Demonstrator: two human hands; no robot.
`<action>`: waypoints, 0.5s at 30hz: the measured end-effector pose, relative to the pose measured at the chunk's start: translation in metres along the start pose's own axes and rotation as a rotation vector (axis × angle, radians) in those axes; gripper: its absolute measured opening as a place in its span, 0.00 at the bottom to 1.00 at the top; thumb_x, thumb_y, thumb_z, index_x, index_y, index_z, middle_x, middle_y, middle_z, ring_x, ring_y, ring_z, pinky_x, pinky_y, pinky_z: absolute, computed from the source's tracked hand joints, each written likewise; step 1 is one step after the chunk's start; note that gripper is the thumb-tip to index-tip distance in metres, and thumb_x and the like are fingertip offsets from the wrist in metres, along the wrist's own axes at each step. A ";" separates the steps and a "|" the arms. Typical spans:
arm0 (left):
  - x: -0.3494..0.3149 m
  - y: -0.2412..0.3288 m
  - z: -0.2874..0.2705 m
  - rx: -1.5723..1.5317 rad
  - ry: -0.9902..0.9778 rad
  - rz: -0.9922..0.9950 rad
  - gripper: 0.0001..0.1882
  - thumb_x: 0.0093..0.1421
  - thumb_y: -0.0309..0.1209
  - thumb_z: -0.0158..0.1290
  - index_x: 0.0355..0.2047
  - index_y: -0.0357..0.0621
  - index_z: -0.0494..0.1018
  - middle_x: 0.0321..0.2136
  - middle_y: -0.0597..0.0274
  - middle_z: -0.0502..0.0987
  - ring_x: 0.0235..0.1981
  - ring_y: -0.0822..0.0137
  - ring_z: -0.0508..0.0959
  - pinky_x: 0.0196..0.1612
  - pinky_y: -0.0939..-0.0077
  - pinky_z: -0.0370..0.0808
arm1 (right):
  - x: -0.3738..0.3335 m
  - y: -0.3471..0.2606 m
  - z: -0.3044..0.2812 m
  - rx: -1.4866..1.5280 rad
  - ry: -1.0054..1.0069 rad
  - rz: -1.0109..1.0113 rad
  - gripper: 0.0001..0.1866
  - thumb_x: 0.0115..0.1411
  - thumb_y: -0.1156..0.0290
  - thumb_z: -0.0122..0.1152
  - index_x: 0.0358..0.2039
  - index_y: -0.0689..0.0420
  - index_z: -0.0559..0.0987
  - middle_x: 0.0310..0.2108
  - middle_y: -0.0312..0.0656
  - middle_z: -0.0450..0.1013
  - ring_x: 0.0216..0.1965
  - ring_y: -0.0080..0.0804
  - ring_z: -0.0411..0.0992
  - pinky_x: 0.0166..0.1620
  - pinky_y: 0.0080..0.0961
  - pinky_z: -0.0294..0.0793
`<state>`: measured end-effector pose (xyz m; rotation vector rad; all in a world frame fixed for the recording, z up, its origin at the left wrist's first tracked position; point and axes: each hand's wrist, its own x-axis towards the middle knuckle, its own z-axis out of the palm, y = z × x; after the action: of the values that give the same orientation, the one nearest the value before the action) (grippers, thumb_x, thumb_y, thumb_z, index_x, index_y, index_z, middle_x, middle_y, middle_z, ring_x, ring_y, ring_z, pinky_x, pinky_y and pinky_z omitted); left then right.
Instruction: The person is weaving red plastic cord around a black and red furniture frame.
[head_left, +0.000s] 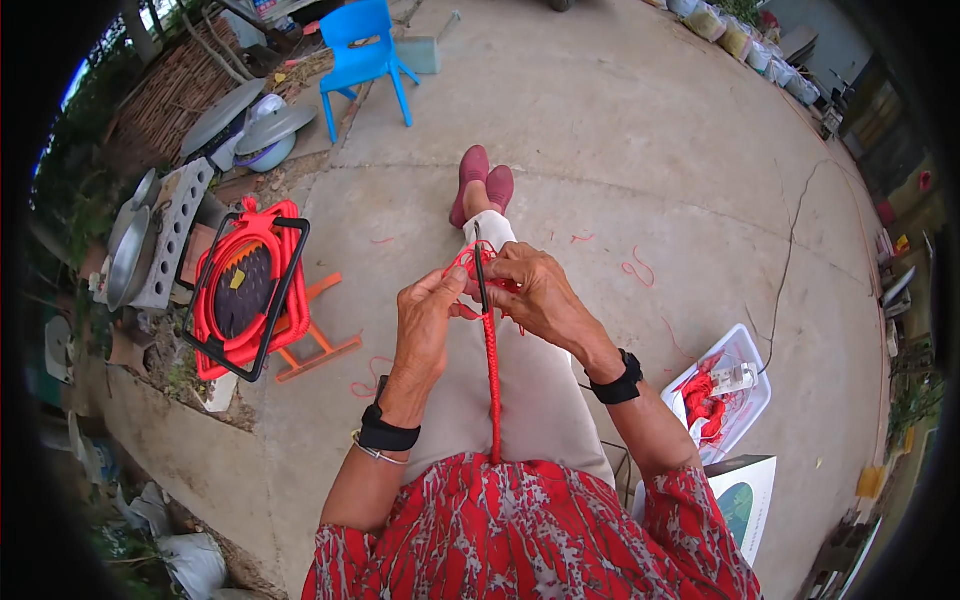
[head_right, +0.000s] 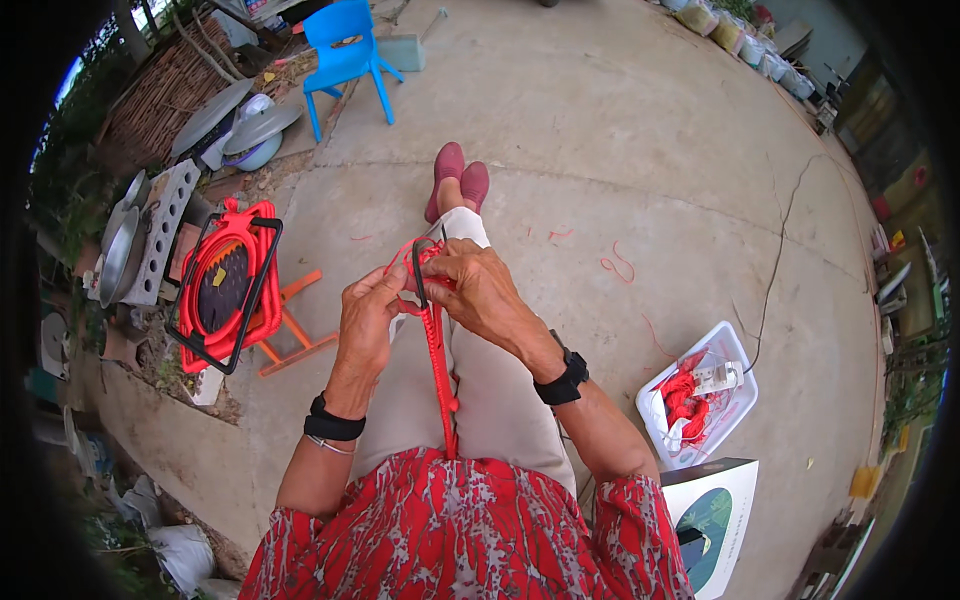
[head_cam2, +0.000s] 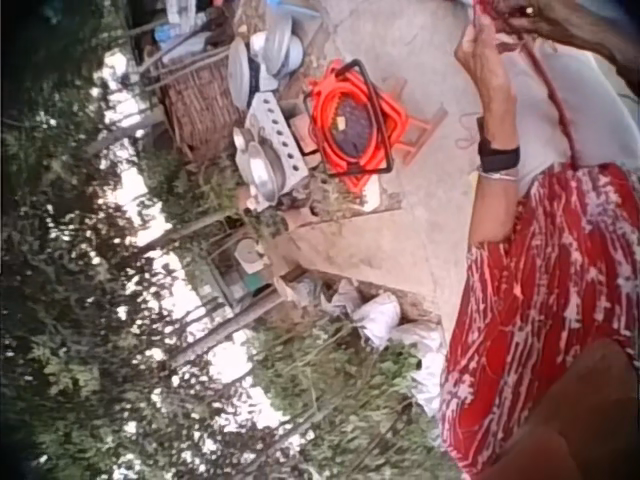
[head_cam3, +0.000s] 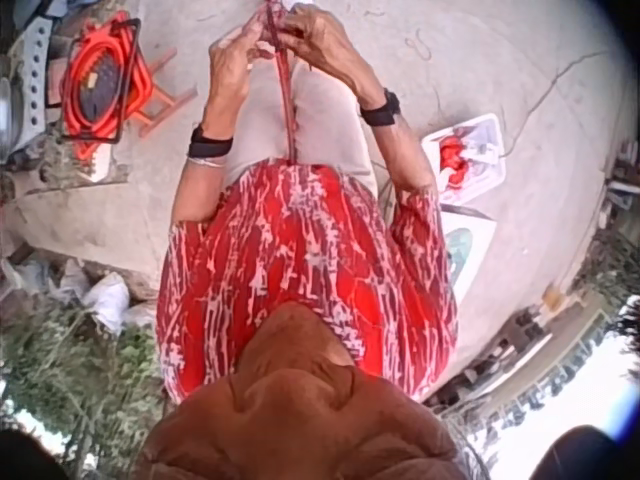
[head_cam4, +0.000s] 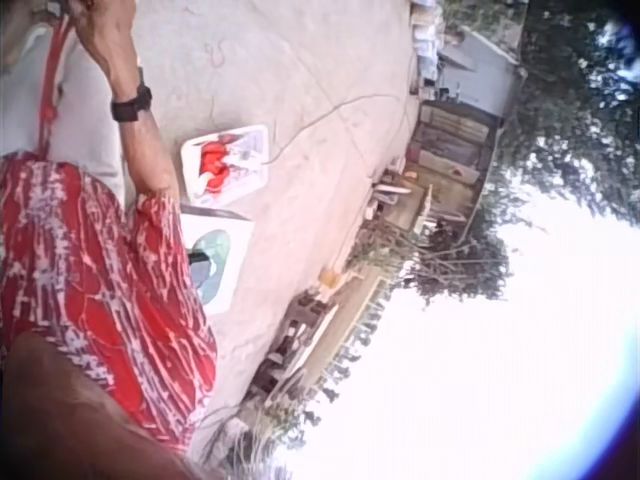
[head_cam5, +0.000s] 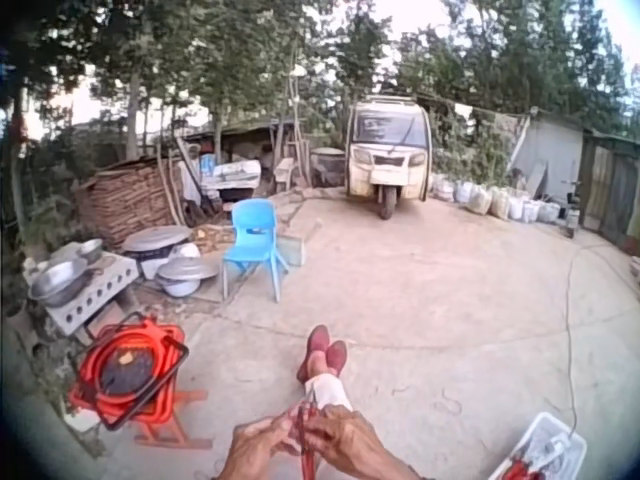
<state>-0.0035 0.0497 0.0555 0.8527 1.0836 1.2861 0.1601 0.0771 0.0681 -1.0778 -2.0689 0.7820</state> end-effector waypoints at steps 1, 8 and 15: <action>0.000 0.000 -0.002 0.002 -0.001 -0.001 0.14 0.64 0.34 0.50 0.37 0.34 0.77 0.27 0.61 0.78 0.29 0.74 0.75 0.30 0.79 0.71 | 0.000 0.003 0.002 0.008 -0.017 0.034 0.08 0.51 0.76 0.65 0.33 0.61 0.79 0.25 0.43 0.69 0.27 0.39 0.69 0.31 0.34 0.69; -0.007 -0.010 -0.013 -0.090 0.034 0.063 0.13 0.65 0.34 0.49 0.35 0.33 0.75 0.28 0.61 0.77 0.28 0.72 0.74 0.33 0.77 0.72 | -0.003 -0.018 -0.013 -0.049 0.245 -0.168 0.14 0.49 0.77 0.65 0.39 0.62 0.77 0.33 0.41 0.74 0.35 0.36 0.70 0.39 0.32 0.70; -0.026 0.001 -0.003 -0.103 0.079 0.225 0.13 0.65 0.35 0.49 0.33 0.34 0.74 0.31 0.60 0.76 0.29 0.71 0.75 0.34 0.77 0.71 | -0.003 -0.053 -0.006 -0.376 0.088 -0.217 0.13 0.50 0.70 0.67 0.37 0.56 0.79 0.29 0.41 0.69 0.33 0.37 0.66 0.36 0.31 0.60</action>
<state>-0.0056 0.0241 0.0591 0.8701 0.9942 1.5619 0.1425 0.0502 0.1107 -1.0353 -2.2625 0.2388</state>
